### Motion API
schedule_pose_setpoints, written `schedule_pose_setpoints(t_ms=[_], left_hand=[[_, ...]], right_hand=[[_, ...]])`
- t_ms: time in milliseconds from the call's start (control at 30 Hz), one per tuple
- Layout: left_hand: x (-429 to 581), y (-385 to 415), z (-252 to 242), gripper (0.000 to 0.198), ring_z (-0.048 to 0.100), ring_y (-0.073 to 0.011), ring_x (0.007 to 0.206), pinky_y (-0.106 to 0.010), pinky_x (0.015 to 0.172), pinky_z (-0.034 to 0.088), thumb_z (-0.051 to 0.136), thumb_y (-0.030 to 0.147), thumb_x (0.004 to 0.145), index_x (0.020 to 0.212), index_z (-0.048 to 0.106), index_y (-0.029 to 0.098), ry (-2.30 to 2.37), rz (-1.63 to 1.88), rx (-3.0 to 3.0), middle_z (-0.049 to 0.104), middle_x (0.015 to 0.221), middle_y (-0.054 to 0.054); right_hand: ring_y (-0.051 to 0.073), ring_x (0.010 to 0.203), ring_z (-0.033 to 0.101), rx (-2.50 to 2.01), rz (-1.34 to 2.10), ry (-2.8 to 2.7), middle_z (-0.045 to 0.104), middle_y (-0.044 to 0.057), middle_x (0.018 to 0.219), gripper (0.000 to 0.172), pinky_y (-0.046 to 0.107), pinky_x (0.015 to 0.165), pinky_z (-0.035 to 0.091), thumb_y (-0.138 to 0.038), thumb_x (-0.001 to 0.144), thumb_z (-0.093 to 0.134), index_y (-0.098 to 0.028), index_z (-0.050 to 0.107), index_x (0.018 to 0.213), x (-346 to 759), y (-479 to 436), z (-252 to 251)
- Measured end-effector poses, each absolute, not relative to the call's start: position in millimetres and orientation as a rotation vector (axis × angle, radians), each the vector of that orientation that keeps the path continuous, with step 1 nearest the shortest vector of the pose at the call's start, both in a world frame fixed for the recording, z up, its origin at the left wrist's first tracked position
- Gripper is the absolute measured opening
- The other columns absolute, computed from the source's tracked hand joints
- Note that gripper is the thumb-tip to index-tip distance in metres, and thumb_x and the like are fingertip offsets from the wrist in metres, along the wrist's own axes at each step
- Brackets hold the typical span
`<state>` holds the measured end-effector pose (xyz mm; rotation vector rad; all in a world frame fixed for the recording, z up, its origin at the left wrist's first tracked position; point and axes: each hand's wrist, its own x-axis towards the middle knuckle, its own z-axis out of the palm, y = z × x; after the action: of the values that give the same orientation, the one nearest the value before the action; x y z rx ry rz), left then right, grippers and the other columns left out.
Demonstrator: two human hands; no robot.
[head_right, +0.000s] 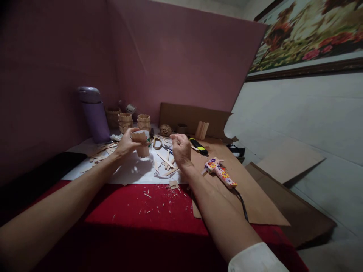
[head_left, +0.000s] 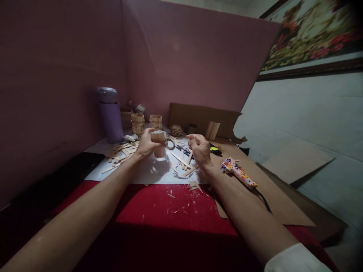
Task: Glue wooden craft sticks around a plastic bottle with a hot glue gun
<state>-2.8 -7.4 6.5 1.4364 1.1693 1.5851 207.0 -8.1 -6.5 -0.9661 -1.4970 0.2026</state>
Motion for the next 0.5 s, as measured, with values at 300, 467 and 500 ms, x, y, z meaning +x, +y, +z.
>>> schedule_pose_setpoints(t_ms=[300,467,500], left_hand=[[-4.8,-17.8,13.0,0.096,0.062,-0.0295,0.103,-0.042,0.09,0.047,0.09,0.039,0.044,0.127,0.048,0.016,1.157,1.443,1.488,0.064,0.105,-0.011],[-6.7,-17.5,14.7,0.087,0.059,-0.0324,0.113,-0.043,0.095,0.044,0.077,0.063,0.059,0.129,0.051,0.018,1.095,1.515,1.462,0.062,0.116,-0.014],[-6.9,-16.8,14.9,0.086,0.059,-0.032,0.113,-0.042,0.094,0.044,0.075,0.065,0.061,0.128,0.051,0.018,1.071,1.534,1.465,0.062,0.115,-0.014]], right_hand=[[0.023,0.098,0.065,-1.015,0.206,-1.53,0.071,0.013,0.098,0.035,0.038,0.09,0.05,-0.043,0.091,0.052,-0.017,0.074,0.083,204.3,-11.5,-5.5],[0.022,0.089,0.066,-1.072,0.257,-1.474,0.072,0.011,0.095,0.042,0.032,0.079,0.05,-0.049,0.092,0.048,-0.015,0.072,0.085,207.4,-8.9,-4.1],[0.021,0.086,0.066,-1.101,0.278,-1.481,0.073,0.011,0.092,0.045,0.031,0.075,0.05,-0.05,0.093,0.045,-0.014,0.072,0.087,208.5,-7.9,-3.6]])
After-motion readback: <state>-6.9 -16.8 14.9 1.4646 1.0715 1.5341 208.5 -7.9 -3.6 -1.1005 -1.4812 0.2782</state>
